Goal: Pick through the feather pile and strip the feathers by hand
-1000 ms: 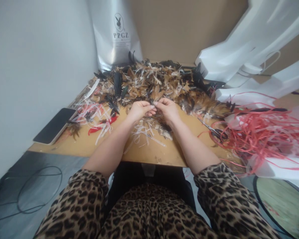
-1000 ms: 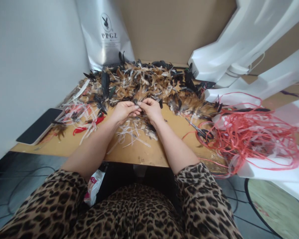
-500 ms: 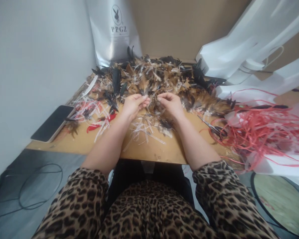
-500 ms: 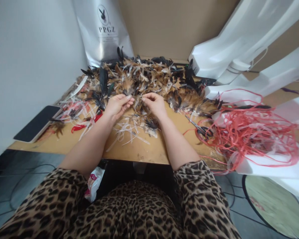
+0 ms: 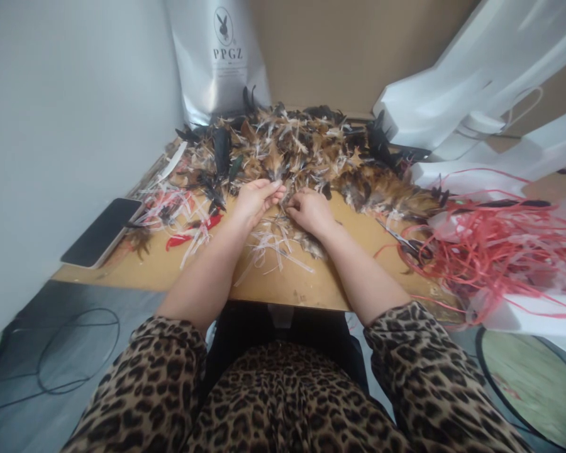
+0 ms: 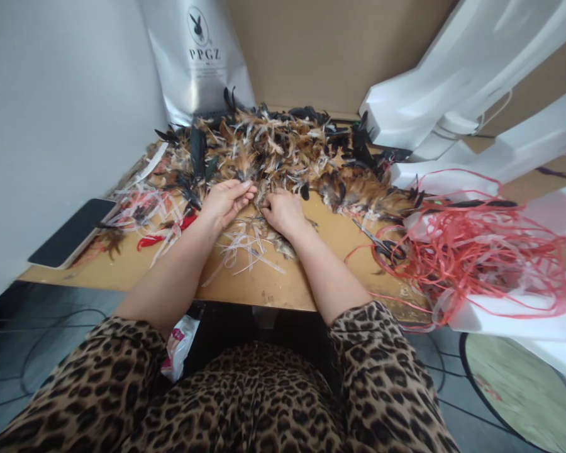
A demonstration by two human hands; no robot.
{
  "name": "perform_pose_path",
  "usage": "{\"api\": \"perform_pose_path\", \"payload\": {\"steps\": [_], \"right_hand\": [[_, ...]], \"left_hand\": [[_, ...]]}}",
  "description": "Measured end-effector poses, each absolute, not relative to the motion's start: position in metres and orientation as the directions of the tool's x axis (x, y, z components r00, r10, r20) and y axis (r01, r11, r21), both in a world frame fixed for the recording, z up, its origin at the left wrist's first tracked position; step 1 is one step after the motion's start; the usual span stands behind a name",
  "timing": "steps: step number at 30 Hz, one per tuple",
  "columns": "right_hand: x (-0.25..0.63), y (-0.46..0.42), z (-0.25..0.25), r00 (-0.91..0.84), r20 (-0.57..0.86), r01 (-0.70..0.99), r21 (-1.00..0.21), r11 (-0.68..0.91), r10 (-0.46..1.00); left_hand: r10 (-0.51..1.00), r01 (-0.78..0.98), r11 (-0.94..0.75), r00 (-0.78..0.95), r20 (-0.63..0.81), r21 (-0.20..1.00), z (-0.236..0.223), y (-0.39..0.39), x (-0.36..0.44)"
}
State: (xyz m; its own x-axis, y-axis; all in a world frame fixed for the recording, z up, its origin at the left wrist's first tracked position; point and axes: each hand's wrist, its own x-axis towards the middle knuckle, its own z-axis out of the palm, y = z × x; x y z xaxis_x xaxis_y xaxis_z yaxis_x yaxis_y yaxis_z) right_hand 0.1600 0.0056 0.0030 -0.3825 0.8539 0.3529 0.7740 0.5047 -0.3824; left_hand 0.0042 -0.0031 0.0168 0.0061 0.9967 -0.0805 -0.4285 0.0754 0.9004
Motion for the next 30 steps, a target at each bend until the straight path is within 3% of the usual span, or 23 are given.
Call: {"api": "perform_pose_path", "payload": {"steps": [7,12,18,30], "right_hand": [[0.181,0.014,0.016,-0.274,0.439,0.526,-0.676,0.515,0.856],[0.187,0.012,0.026,-0.299,0.338,0.276,-0.865,0.42,0.892],[0.186,0.01,0.026,-0.34,0.3,0.142,-0.921,0.364,0.891],[0.178,0.008,0.026,-0.242,0.267,0.004,-0.961,0.276,0.933]], "left_hand": [[0.997,-0.449,0.068,0.003,-0.074,0.891,0.016,-0.002,0.001],[0.994,-0.491,0.065,0.107,-0.013,0.869,0.015,-0.002,-0.001],[0.976,-0.459,0.124,0.218,-0.024,0.88,0.015,-0.005,-0.001],[0.97,-0.404,0.163,0.23,-0.073,0.9,0.016,-0.007,0.004]]}}
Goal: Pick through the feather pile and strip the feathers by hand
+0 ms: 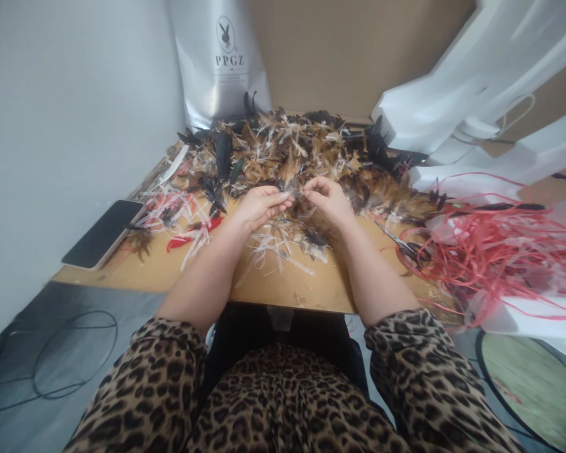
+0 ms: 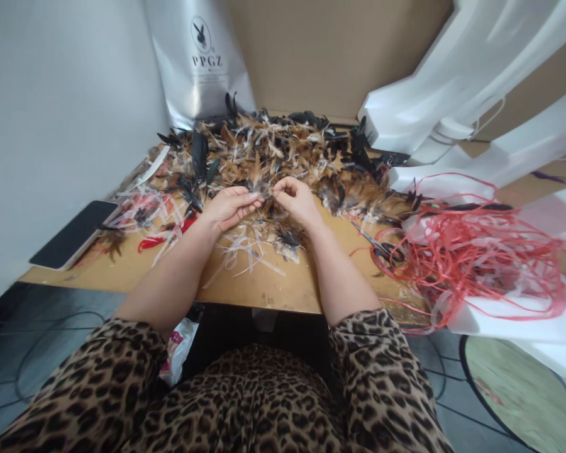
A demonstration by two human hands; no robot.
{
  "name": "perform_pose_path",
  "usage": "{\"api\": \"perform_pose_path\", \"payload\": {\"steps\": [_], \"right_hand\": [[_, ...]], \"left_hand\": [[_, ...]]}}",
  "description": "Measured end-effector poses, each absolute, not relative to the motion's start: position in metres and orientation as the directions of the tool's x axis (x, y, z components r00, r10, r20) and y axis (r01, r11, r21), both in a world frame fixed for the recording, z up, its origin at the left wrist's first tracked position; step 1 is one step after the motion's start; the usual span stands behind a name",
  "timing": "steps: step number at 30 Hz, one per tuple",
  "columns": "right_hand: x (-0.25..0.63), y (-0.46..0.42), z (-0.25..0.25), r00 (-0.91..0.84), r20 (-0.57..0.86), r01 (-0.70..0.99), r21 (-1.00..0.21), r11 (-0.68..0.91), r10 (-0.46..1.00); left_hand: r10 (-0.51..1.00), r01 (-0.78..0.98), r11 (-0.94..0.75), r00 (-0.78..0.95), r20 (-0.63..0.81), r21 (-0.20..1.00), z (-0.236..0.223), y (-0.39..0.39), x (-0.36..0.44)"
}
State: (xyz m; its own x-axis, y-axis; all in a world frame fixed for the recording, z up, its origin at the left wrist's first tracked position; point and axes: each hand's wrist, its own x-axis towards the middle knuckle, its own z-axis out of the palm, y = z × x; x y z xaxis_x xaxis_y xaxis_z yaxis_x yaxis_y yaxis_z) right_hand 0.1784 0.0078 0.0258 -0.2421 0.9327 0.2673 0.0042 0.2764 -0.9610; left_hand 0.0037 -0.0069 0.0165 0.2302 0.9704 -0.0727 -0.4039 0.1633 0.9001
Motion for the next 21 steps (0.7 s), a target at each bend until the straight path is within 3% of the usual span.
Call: {"api": "perform_pose_path", "payload": {"steps": [4,9,15,21], "right_hand": [[0.167,0.007,0.021,-0.165,0.16,-0.171,-0.976,0.131,0.973],[0.151,0.003,0.015,-0.162,0.023,-0.252,-0.967,-0.019,0.986],[0.144,0.005,0.006,-0.087,0.053,-0.299,-0.954,0.025,0.995],[0.154,0.008,0.012,-0.081,0.071,-0.289,-0.956,0.044,0.994]], "left_hand": [[0.988,-0.49,0.127,0.137,-0.068,0.862,0.015,-0.003,0.004],[0.996,-0.555,0.08,0.066,-0.052,0.828,0.014,0.0,0.005],[0.99,-0.46,0.12,0.125,-0.07,0.88,0.012,-0.004,0.009],[0.982,-0.477,0.169,0.158,-0.105,0.863,0.009,-0.001,0.005]]}}
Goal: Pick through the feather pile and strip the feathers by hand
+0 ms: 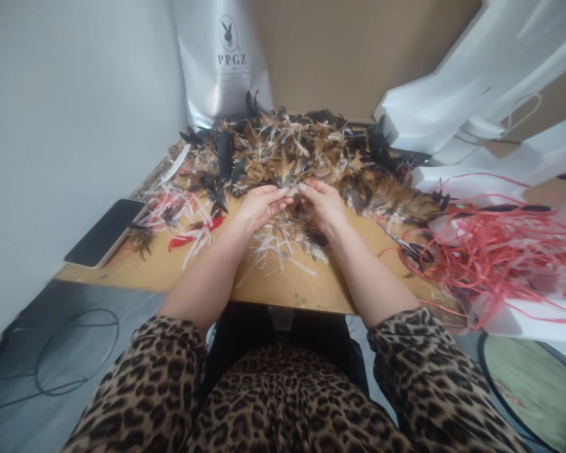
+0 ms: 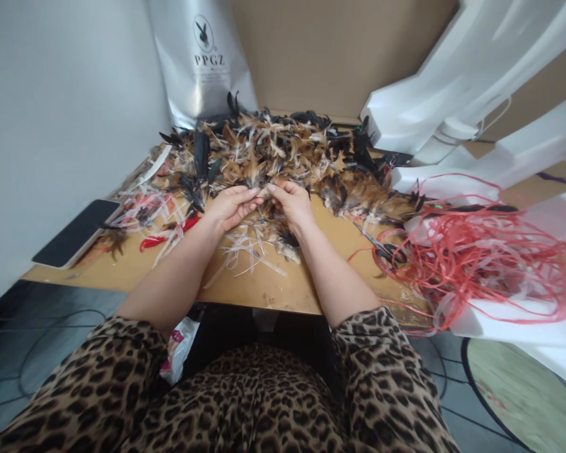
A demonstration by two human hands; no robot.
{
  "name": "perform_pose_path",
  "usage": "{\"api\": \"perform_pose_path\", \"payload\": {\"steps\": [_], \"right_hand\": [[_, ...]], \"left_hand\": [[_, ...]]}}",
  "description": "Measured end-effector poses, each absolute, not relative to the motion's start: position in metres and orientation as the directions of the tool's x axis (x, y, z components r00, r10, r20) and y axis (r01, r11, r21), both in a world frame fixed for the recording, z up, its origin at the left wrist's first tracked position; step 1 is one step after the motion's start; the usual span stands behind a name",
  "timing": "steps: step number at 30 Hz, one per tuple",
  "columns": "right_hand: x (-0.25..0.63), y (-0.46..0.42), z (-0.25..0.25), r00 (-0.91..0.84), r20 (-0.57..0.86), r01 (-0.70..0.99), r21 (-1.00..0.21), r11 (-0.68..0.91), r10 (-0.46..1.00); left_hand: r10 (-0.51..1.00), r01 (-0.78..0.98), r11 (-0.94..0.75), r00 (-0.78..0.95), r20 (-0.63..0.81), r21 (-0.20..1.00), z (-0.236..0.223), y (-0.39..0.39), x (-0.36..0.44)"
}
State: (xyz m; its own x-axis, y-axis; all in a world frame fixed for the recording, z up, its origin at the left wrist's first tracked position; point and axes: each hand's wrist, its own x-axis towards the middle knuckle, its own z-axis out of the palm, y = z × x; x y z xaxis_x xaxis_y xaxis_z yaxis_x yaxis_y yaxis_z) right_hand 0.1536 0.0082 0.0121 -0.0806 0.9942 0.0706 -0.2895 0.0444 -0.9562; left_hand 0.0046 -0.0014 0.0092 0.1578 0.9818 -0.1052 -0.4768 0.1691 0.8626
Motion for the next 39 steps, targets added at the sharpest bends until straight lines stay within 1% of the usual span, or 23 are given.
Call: {"api": "perform_pose_path", "payload": {"steps": [4,9,14,21,24,27,28,30,32,34,35,37,39], "right_hand": [[0.158,0.008,0.016,-0.115,0.1,-0.244,-0.967,0.07,0.988],[0.158,0.007,0.017,-0.098,0.132,-0.187,-0.976,0.112,0.986],[0.157,0.006,0.018,-0.087,0.161,-0.109,-0.982,0.152,0.983],[0.155,0.003,0.018,-0.098,0.176,-0.109,-0.98,0.166,0.979],[0.154,0.005,0.016,-0.081,0.172,-0.122,-0.979,0.161,0.982],[0.156,0.007,0.016,-0.033,0.168,-0.12,-0.979,0.163,0.985],[0.159,0.008,0.016,-0.027,0.18,-0.092,-0.98,0.176,0.983],[0.167,0.009,0.018,-0.083,0.214,0.041,-0.975,0.218,0.973],[0.176,0.009,0.021,-0.248,0.206,0.236,-0.935,0.266,0.947],[0.184,0.009,0.022,-0.413,0.146,0.414,-0.849,0.328,0.899],[0.187,0.009,0.021,-0.451,0.13,0.487,-0.794,0.365,0.883],[0.188,0.01,0.018,-0.485,0.117,0.597,-0.68,0.426,0.867],[0.185,0.01,0.015,-0.49,0.123,0.66,-0.594,0.46,0.863]], "left_hand": [[0.968,-0.431,0.221,0.202,-0.145,0.875,0.011,-0.003,0.003],[0.953,-0.37,0.264,0.245,-0.181,0.891,0.016,-0.009,0.005],[0.948,-0.328,0.27,0.256,-0.19,0.905,0.015,-0.009,0.006],[0.939,-0.266,0.242,0.305,-0.157,0.933,0.009,-0.007,0.006],[0.947,-0.273,0.223,0.288,-0.141,0.936,0.009,-0.006,0.005],[0.973,-0.341,0.182,0.196,-0.119,0.922,0.013,-0.005,0.004],[0.98,-0.369,0.169,0.161,-0.116,0.914,0.014,-0.004,0.003],[0.988,-0.416,0.147,0.102,-0.115,0.898,0.017,-0.003,0.001],[0.99,-0.44,0.138,0.076,-0.117,0.887,0.018,-0.002,0.0],[0.99,-0.448,0.138,0.078,-0.115,0.883,0.018,-0.002,-0.001],[0.99,-0.447,0.141,0.084,-0.115,0.883,0.018,-0.003,-0.001],[0.988,-0.442,0.15,0.091,-0.122,0.885,0.019,-0.004,0.0],[0.987,-0.436,0.16,0.088,-0.135,0.886,0.019,-0.004,0.001]]}}
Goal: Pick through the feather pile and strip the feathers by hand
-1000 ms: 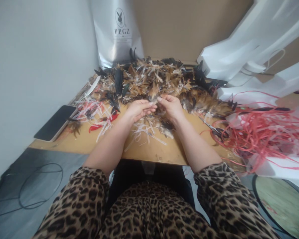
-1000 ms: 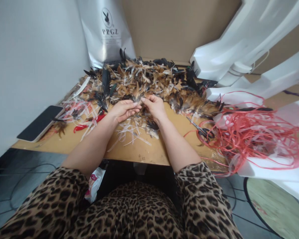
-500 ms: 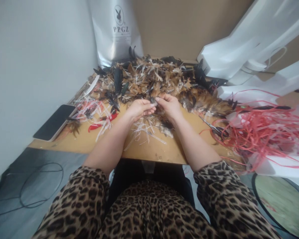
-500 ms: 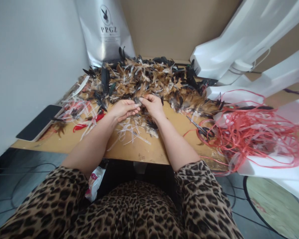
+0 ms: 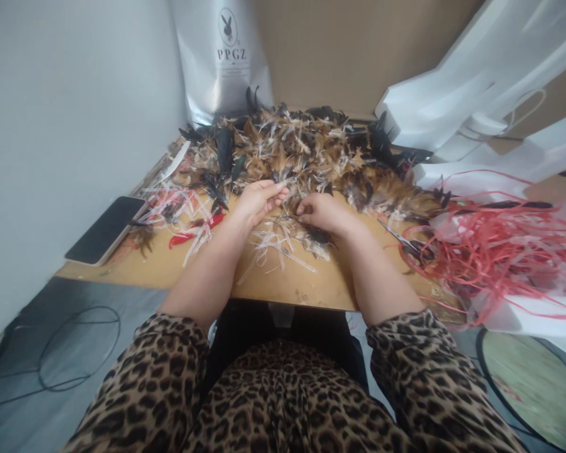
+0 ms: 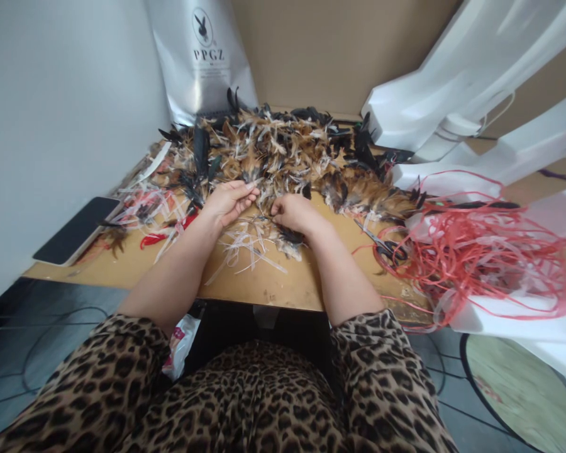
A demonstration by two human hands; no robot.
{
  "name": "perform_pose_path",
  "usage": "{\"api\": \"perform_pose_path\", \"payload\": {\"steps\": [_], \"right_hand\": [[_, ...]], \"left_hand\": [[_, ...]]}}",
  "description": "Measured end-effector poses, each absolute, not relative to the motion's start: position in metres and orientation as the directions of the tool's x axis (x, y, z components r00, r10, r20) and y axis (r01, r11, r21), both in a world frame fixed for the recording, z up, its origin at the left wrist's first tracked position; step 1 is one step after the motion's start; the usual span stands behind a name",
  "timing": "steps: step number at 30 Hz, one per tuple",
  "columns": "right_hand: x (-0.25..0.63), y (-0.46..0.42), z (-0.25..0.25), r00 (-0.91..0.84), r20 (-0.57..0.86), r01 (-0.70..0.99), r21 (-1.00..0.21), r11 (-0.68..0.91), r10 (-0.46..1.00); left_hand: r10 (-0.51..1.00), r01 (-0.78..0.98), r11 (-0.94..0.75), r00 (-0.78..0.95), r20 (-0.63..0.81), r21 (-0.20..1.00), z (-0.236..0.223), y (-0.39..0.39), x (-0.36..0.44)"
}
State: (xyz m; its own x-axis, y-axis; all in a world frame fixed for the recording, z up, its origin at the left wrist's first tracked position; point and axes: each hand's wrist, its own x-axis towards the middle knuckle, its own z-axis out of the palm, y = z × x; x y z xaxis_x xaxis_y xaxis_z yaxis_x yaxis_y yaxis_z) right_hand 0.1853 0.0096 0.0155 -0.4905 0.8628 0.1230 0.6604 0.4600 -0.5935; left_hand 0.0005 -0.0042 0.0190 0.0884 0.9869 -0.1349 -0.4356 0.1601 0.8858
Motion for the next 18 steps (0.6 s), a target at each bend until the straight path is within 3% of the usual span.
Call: {"api": "perform_pose_path", "payload": {"steps": [3,5,9,12,18], "right_hand": [[0.181,0.009,0.016,-0.471,0.157,0.654,-0.598,0.463,0.868],[0.181,0.009,0.02,-0.387,0.206,0.564,-0.718,0.408,0.899],[0.182,0.01,0.028,-0.164,0.156,0.103,-0.979,0.174,0.974],[0.18,0.011,0.03,-0.145,0.029,-0.18,-0.984,0.003,0.989],[0.172,0.012,0.028,-0.146,-0.068,-0.372,-0.921,-0.119,0.987]], "left_hand": [[0.986,-0.438,0.169,0.083,-0.147,0.883,0.02,-0.004,0.001],[0.985,-0.442,0.171,0.089,-0.147,0.881,0.02,-0.004,0.001],[0.98,-0.432,0.19,0.138,-0.144,0.882,0.017,-0.004,0.001],[0.967,-0.419,0.23,0.198,-0.159,0.878,0.015,-0.006,0.003],[0.935,-0.393,0.3,0.304,-0.185,0.869,0.014,-0.009,0.005]]}}
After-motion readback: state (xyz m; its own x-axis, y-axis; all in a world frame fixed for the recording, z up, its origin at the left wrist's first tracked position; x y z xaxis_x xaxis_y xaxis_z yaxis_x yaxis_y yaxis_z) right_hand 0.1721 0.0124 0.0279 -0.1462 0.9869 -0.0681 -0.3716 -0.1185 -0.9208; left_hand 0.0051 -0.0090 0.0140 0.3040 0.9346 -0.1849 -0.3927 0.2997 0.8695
